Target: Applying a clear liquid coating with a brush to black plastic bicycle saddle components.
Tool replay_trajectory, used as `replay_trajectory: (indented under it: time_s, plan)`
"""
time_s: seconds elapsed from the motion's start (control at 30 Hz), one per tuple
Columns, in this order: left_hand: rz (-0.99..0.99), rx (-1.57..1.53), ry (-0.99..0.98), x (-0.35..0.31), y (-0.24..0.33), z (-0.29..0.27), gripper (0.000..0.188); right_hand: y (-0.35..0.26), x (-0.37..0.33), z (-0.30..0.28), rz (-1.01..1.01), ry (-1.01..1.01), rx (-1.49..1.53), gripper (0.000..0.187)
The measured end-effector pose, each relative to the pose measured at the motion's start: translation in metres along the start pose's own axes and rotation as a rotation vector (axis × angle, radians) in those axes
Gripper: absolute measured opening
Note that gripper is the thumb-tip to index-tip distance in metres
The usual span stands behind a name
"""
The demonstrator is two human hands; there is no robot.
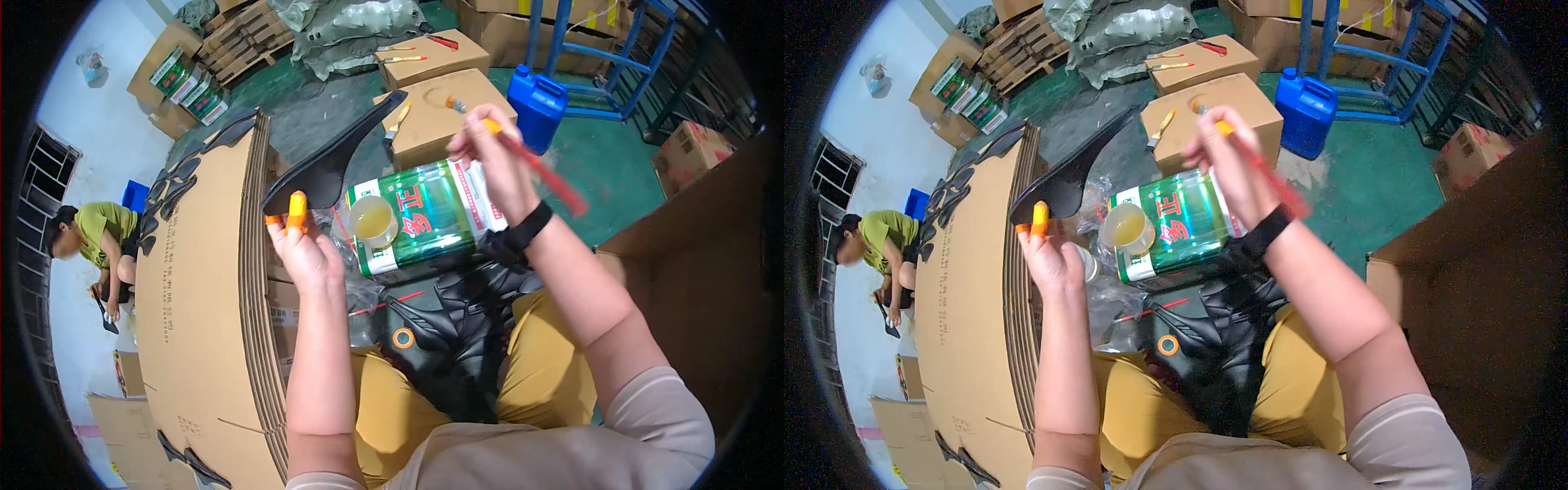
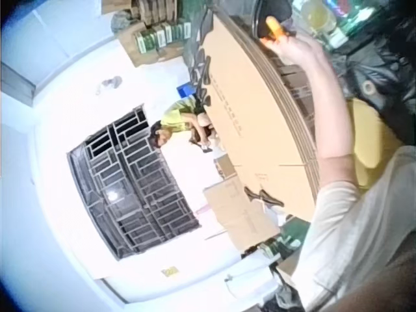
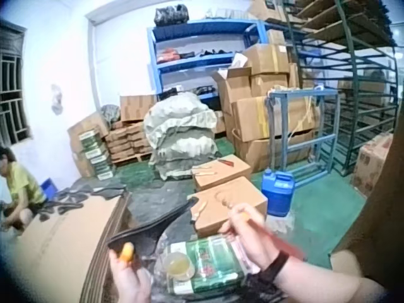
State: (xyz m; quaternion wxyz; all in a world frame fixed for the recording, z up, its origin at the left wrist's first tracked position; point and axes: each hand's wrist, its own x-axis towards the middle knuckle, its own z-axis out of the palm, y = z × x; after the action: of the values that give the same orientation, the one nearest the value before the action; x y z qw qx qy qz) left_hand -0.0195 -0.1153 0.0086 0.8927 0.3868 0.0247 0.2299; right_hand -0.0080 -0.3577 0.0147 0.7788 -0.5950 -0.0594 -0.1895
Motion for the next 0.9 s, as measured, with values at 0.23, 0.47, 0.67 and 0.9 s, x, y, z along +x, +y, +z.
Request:
replay_trajectory:
  time_s: [0.23, 0.47, 0.67, 0.9]
  plan:
    - [-0.117, -0.054, 0.127, -0.008, -0.044, 0.022, 0.015, 0.019, -0.029, 0.047, 0.148, -0.018, 0.197, 0.030]
    - [-0.153, -0.081, 0.104, -0.035, -0.059, 0.062, 0.030, 0.011, -0.029, 0.060, 0.330, 0.079, 0.142, 0.038]
    - [-0.052, 0.046, -0.299, -0.049, -0.053, 0.069, 0.045, 0.003, -0.014, 0.025, 0.227, 0.100, 0.337, 0.036]
    - [-0.040, 0.495, -0.807, -0.034, -0.026, 0.045, 0.068, -0.023, 0.004, -0.047, 0.221, 0.102, 0.043, 0.030]
